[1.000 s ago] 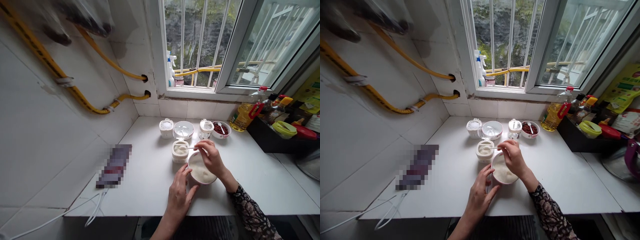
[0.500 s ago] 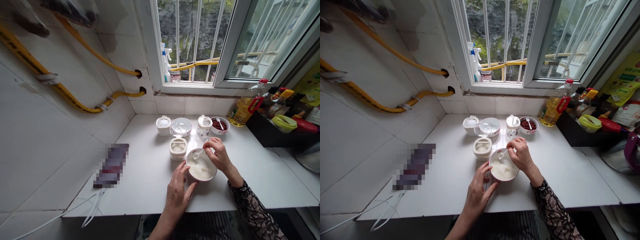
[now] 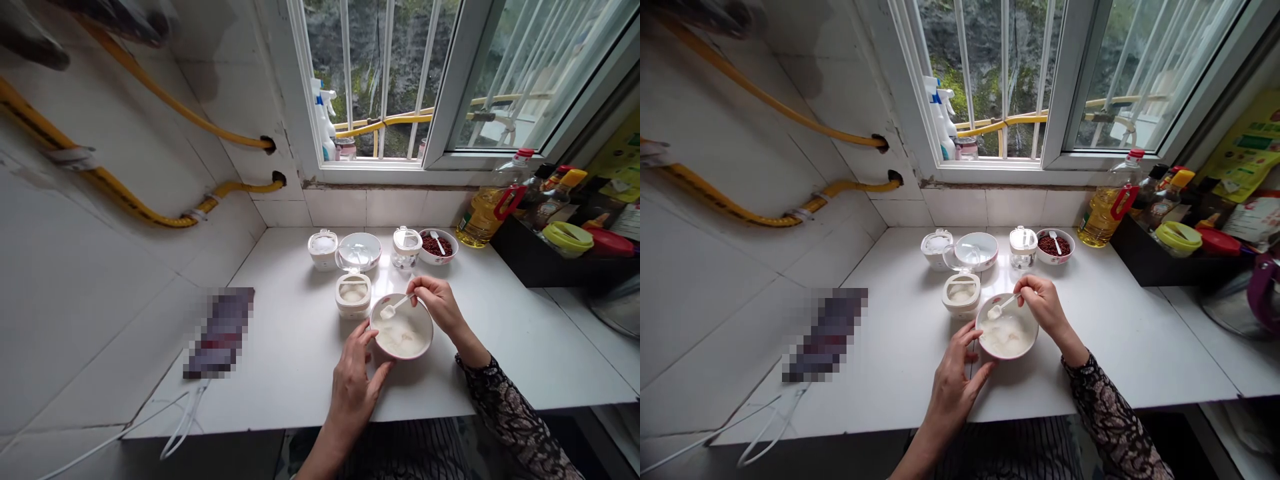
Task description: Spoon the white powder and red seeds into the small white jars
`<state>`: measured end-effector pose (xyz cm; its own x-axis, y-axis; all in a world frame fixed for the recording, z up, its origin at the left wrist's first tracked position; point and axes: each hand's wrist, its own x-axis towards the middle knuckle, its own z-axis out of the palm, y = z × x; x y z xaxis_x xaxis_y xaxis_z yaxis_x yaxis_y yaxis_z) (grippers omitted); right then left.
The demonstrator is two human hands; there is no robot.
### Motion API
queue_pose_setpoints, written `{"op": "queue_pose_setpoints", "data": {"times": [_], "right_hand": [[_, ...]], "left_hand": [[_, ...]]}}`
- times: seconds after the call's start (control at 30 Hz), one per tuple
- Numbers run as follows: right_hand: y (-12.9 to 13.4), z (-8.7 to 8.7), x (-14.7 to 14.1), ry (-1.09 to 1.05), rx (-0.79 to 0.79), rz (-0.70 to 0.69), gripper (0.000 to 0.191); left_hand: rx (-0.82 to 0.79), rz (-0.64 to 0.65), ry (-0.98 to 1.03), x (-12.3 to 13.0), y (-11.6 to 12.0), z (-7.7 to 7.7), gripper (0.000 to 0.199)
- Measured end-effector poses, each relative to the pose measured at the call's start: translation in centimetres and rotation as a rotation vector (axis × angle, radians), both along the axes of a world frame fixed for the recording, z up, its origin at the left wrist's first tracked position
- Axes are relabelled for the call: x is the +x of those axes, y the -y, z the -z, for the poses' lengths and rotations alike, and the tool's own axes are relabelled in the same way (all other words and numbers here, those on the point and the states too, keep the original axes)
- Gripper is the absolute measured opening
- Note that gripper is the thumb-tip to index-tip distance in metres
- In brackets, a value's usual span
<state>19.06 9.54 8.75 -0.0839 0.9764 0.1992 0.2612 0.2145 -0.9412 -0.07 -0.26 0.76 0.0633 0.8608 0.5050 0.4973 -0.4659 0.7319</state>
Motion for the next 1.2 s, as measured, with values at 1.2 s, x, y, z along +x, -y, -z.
{"op": "queue_pose_setpoints", "data": {"times": [1.2], "right_hand": [[0.9,-0.3,-0.8,0.23,0.504,0.118,0.016]], "left_hand": [[-0.028,0.013,0.008,0.0,0.1,-0.1,0.043]]}}
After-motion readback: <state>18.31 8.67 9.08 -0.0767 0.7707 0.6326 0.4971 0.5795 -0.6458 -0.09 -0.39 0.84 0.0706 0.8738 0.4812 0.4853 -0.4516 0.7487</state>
